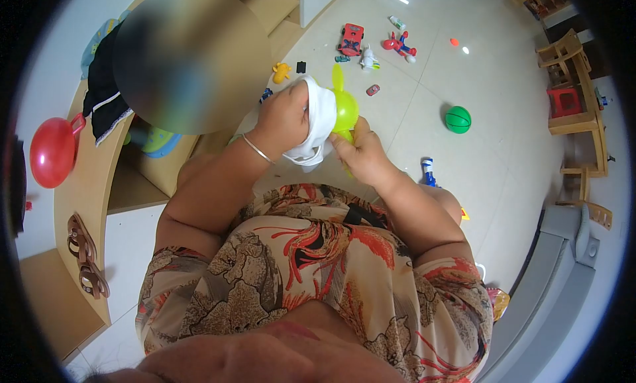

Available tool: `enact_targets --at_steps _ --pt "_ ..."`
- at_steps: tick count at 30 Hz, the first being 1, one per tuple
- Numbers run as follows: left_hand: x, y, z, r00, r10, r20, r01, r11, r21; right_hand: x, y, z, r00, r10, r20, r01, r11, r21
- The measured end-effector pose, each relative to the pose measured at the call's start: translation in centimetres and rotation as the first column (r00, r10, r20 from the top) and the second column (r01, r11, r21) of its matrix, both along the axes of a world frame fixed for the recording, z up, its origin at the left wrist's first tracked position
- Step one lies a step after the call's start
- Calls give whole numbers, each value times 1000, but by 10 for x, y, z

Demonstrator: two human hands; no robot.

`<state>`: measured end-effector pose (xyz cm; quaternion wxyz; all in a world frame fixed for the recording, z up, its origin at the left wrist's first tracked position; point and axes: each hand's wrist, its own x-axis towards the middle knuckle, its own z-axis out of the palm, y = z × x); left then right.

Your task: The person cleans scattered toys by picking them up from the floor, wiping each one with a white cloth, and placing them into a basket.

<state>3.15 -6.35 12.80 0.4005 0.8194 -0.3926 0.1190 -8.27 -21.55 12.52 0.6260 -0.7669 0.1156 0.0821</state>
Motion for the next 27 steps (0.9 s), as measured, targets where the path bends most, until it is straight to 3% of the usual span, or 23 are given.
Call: enact_targets --at_steps 3,4,8,12,14,18,27 --pt "10 3 1 993 86 -79 -82 995 55 0 -3 -3 1000 -16 -6 15 990 -138" --pt "15 4 2 981 134 -140 -123 989 84 -1 -3 -6 995 -2 100 24 975 -222" --pt "12 6 5 997 6 -73 -20 983 -185 1 -2 -6 929 72 364 94 904 -417" --pt "-7 5 10 994 -80 78 92 981 -173 -2 -1 -2 975 82 207 52 819 -572" --pt "-12 5 7 994 -80 80 75 996 56 -2 1 -1 990 86 110 12 733 -680" --pt "-8 3 10 985 -68 161 52 994 97 -1 0 -4 989 108 106 -20 786 -617" --pt "8 9 7 994 78 79 -88 988 128 0 0 -4 990 116 76 -49 804 -592"
